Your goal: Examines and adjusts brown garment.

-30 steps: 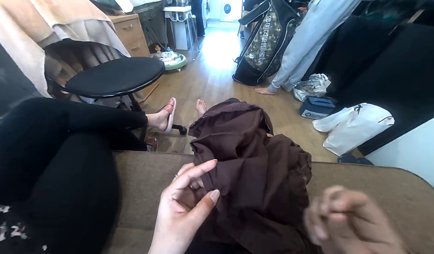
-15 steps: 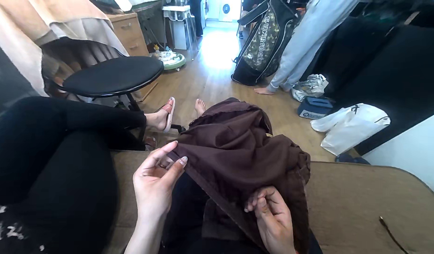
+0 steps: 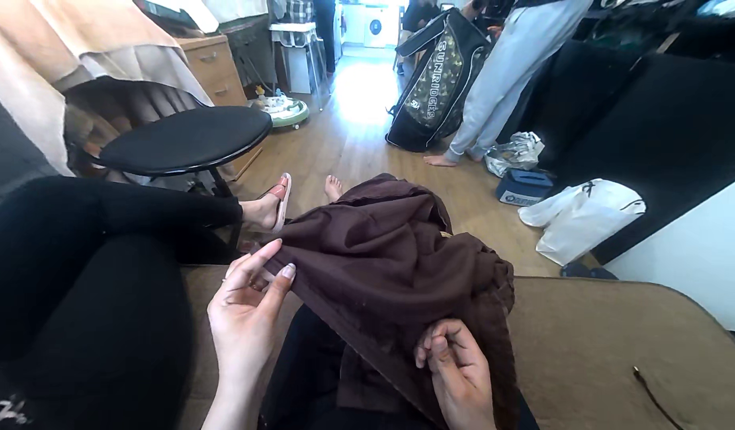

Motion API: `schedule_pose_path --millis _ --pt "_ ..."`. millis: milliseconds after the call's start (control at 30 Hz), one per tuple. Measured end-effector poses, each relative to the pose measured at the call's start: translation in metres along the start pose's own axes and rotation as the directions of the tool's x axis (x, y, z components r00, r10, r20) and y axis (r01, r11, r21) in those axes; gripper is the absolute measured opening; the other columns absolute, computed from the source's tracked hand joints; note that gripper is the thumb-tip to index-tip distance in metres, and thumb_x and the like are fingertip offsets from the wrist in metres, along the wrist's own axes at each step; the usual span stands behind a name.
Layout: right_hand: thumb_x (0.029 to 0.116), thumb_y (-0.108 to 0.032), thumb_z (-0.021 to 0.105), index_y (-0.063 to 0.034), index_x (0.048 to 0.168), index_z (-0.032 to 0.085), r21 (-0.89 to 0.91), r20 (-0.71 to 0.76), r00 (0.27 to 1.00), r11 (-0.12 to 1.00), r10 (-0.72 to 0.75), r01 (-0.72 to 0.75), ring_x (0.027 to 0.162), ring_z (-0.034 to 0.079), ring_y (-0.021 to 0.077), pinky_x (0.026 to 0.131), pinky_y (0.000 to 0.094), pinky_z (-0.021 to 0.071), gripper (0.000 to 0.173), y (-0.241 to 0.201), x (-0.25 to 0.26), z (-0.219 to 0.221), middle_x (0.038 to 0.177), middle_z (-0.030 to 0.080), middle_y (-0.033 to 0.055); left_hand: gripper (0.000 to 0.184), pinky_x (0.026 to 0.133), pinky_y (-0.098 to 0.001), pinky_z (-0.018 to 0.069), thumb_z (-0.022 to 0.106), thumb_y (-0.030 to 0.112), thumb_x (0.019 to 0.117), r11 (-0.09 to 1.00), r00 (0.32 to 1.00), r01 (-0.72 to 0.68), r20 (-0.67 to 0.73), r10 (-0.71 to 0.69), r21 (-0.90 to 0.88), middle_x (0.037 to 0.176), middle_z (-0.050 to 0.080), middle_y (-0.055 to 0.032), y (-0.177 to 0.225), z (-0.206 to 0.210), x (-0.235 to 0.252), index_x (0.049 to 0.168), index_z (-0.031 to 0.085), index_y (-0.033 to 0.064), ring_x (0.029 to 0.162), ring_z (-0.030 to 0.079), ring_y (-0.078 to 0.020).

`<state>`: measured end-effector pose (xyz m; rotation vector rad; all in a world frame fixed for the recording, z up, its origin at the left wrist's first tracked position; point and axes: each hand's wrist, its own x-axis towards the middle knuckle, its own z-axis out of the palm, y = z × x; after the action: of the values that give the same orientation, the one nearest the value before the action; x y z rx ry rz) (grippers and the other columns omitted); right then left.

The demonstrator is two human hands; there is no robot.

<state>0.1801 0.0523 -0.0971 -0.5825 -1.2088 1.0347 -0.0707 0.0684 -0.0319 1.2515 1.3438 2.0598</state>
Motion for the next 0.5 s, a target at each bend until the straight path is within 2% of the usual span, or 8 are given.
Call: schedule_pose_path --millis 100,167,333,400,500 --pt "0.1045 -0.030 0.059 -0.0208 0.104 0.068 0.011 0.001 0.999 0.999 -0.043 0.043 0.083 0.069 0.0065 0.077 0.0244 0.0604 0.013 -0.023 0.011 -0.004 0.089 0.069 -0.0053 0.044 0.078 -0.0245 0.0620 0.075 0.005 0.0826 1.000 0.998 0.031 0.049 -0.030 -0.006 0.119 0.068 -0.0010 0.007 -0.009 -0.001 0.126 0.072 0.0100 0.089 0.070 -0.0105" --pt "0.1043 -0.029 0.058 -0.0214 0.103 0.067 0.086 -0.006 0.997 0.994 -0.073 0.073 0.088 0.070 0.0093 0.083 0.0282 0.0606 0.012 -0.046 0.019 -0.008 0.090 0.068 -0.0052 0.045 0.078 -0.0230 0.0614 0.076 0.004 0.0819 1.000 0.999 0.007 0.054 -0.006 -0.011 0.119 0.068 -0.0002 0.010 -0.012 -0.002 0.126 0.072 0.0110 0.089 0.069 -0.0094" --pt "0.1018 -0.024 0.060 -0.0170 0.099 0.072 0.358 -0.082 0.996 0.934 0.035 -0.004 0.089 0.073 0.0101 0.088 0.0292 0.0608 0.014 -0.106 0.034 -0.030 0.089 0.072 -0.0033 0.044 0.079 -0.0226 0.0615 0.074 0.000 0.0811 0.999 1.000 -0.011 0.009 0.012 -0.034 0.121 0.067 0.0002 0.012 -0.007 -0.001 0.124 0.073 0.0095 0.092 0.070 -0.0085" --pt "0.1015 -0.023 0.060 -0.0148 0.098 0.073 0.407 -0.093 0.992 0.913 0.079 -0.035 0.087 0.073 0.0103 0.085 0.0272 0.0611 0.015 -0.123 0.038 -0.042 0.088 0.072 -0.0017 0.045 0.079 -0.0230 0.0616 0.073 -0.002 0.0813 0.999 1.000 -0.006 0.017 0.007 -0.036 0.120 0.069 0.0009 0.012 -0.007 -0.001 0.125 0.072 0.0095 0.092 0.070 -0.0083" --pt "0.1020 -0.021 0.061 -0.0150 0.096 0.069 0.369 -0.064 0.991 0.926 0.115 -0.083 0.073 0.067 0.0041 0.066 0.0177 0.0574 0.012 -0.136 0.039 -0.056 0.086 0.069 -0.0034 0.045 0.078 -0.0234 0.0617 0.074 -0.001 0.0812 0.997 0.997 0.008 0.071 -0.003 -0.072 0.116 0.071 0.0004 0.017 -0.005 -0.004 0.124 0.073 0.0109 0.087 0.071 -0.0094"
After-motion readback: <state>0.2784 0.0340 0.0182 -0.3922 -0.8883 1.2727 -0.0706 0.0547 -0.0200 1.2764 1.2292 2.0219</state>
